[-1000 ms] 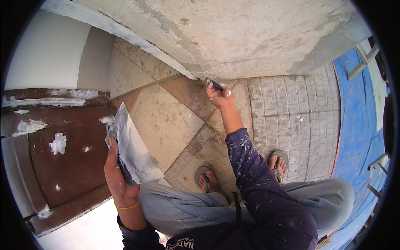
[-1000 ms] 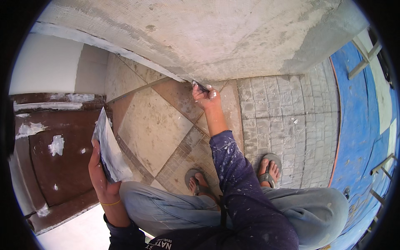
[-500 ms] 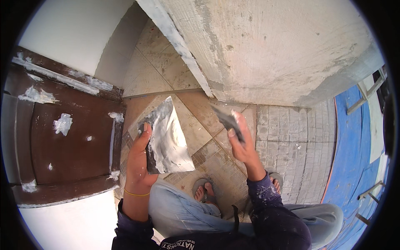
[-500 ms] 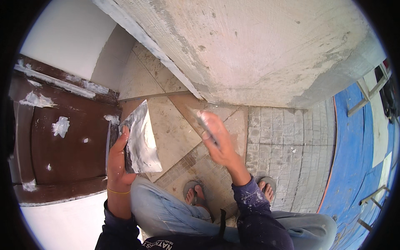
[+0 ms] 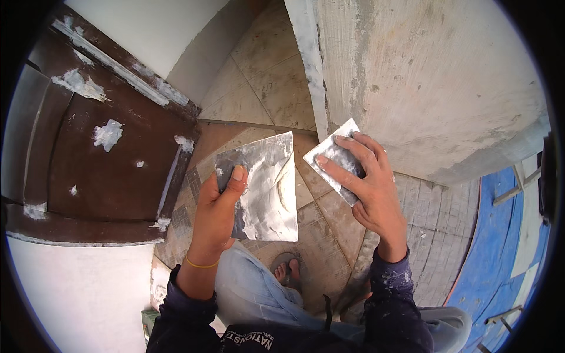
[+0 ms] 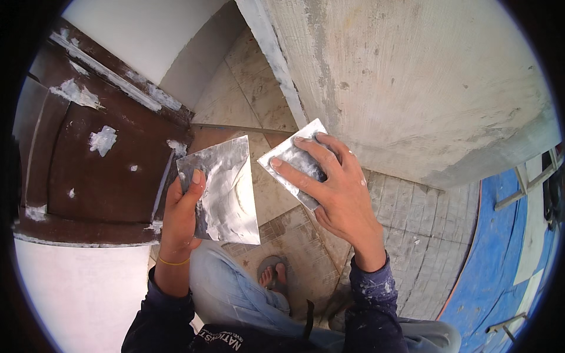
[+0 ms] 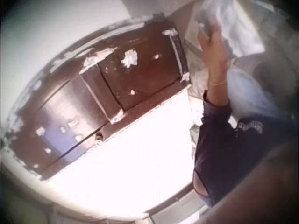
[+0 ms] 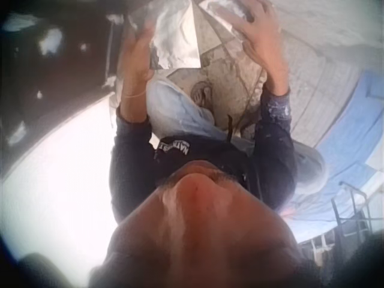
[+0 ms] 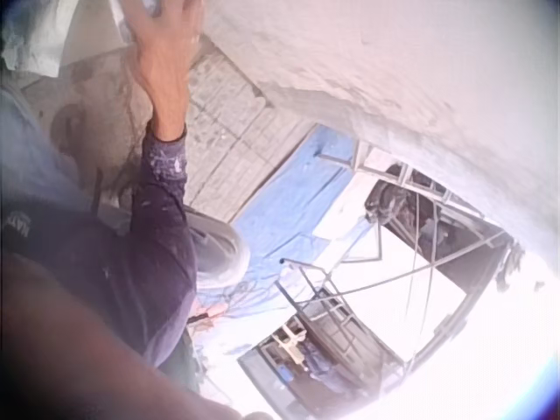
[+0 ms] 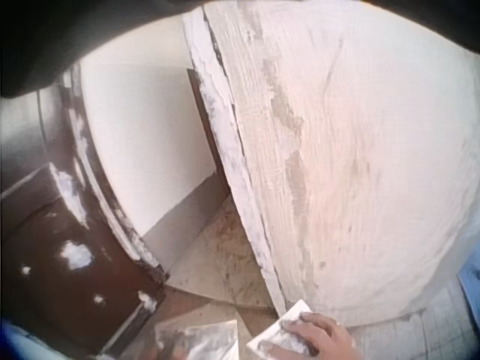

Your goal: The person applies white plaster to a wall using a trowel and a smaller putty knife, smoothing the surface along the lower section and near a door frame. They repeatedly scoop plaster from a board and spread it onto the wall.

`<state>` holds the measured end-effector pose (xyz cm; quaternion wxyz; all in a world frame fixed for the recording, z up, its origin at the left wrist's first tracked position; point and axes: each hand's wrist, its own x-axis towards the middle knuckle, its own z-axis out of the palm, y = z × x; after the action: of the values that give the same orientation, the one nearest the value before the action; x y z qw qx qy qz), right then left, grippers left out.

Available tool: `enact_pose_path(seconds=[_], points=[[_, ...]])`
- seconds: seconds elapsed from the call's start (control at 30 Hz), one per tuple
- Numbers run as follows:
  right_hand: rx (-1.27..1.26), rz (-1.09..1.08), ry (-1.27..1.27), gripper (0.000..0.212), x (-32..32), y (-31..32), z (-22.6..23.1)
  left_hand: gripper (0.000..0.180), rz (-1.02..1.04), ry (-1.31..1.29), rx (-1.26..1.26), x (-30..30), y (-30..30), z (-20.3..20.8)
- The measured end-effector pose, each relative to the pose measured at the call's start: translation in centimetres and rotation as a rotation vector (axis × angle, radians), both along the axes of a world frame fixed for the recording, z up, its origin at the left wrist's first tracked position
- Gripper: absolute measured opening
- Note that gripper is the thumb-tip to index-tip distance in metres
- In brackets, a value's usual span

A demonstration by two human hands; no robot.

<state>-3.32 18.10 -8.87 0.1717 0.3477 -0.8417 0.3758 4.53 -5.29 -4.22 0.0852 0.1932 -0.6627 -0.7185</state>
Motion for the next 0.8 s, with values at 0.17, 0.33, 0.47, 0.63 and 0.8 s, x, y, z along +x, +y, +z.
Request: enact_pose_path(seconds=[0.17, 0.33, 0.47, 0.63, 0.8], points=[[0.223, 0.198, 0.048, 0.079, 2.8, -2.5, 0.9, 0.033, -0.017, 0.042, -0.453, -0.4, -1.0, 0.0], [-0.273, 0.463, -0.488, 0.056, 2.5, -3.8, -5.1, 0.034, 0.427, 0.346, -0.375, -1.3, -1.0, 0.1], [-1.635, 0.168, -1.544, 0.033, 1.0, -7.1, -12.4, 0.039, 0.455, 0.296, -0.359, -1.7, -1.1, -0.2], [-2.448, 0.132, -1.463, 0.025, -3.0, -9.7, -18.8, 0.04, 0.348, 0.216, -0.326, -1.9, -1.4, -1.0], [-2.821, 0.128, -1.329, 0.025, -5.7, -10.2, -20.5, 0.04, 0.348, 0.19, -0.337, -2.5, -1.2, -1.2]])
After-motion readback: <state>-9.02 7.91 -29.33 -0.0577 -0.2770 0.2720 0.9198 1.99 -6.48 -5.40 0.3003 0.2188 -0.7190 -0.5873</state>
